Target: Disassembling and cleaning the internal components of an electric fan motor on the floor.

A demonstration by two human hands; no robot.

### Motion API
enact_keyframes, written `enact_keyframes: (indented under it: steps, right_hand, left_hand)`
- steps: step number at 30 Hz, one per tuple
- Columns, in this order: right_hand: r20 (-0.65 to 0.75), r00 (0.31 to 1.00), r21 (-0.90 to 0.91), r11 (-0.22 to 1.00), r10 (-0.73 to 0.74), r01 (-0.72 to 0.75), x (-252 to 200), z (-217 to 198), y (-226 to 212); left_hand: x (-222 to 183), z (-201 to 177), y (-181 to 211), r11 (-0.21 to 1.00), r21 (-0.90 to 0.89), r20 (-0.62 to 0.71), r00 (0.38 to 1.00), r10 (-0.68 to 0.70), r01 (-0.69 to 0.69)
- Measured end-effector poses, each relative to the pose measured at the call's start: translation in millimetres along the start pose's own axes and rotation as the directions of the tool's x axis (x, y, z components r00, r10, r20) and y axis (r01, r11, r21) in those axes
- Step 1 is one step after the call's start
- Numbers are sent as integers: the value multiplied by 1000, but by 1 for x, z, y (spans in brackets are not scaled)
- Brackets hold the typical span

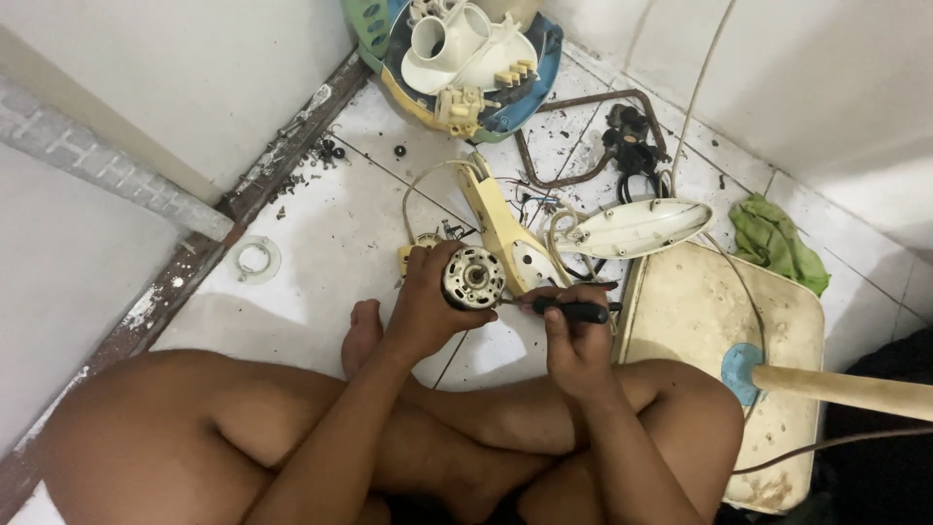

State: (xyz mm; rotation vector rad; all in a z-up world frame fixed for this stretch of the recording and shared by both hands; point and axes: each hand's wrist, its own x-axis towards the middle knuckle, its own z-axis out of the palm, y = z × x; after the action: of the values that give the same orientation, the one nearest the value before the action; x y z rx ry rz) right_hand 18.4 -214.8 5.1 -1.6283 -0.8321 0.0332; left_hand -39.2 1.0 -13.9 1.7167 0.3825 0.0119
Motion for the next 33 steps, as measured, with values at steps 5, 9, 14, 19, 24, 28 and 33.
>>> enact_keyframes:
  steps: [5, 9, 14, 19, 24, 28, 33]
  right_hand:
    - [-10, 999, -32, 999, -42, 41, 4, 2, -2]
    - [-11, 999, -50, 998, -31, 30, 1, 2, -4]
    - [9, 999, -347, 937, -31, 32, 10, 4, -28]
    - [-17, 991, -546, 829, 133, -121, 20, 14, -52]
    - [-161, 942, -579, 745, 294, -332, 23, 20, -58]
    - [-232, 914, -592, 697, 332, -404, 23, 27, -56]
    - [-206, 894, -570, 694, 397, -440, 37, 31, -76]
  left_hand:
    - [1, -1, -2, 1000, -10, -15, 1000, 11, -11]
    - [-1, -2, 3, 1000, -20, -1, 1000, 4, -4]
    - [-4, -1, 9, 1000, 22, 20, 1000, -19, 18]
    - [-10, 3, 19, 999, 38, 33, 999, 2, -4]
    - [-12, 4, 23, 995, 98, 47, 999, -13, 8]
    - [-11, 6, 17, 992, 122, 28, 999, -16, 12]
    - [-11, 7, 13, 988, 155, -4, 1000, -8, 8]
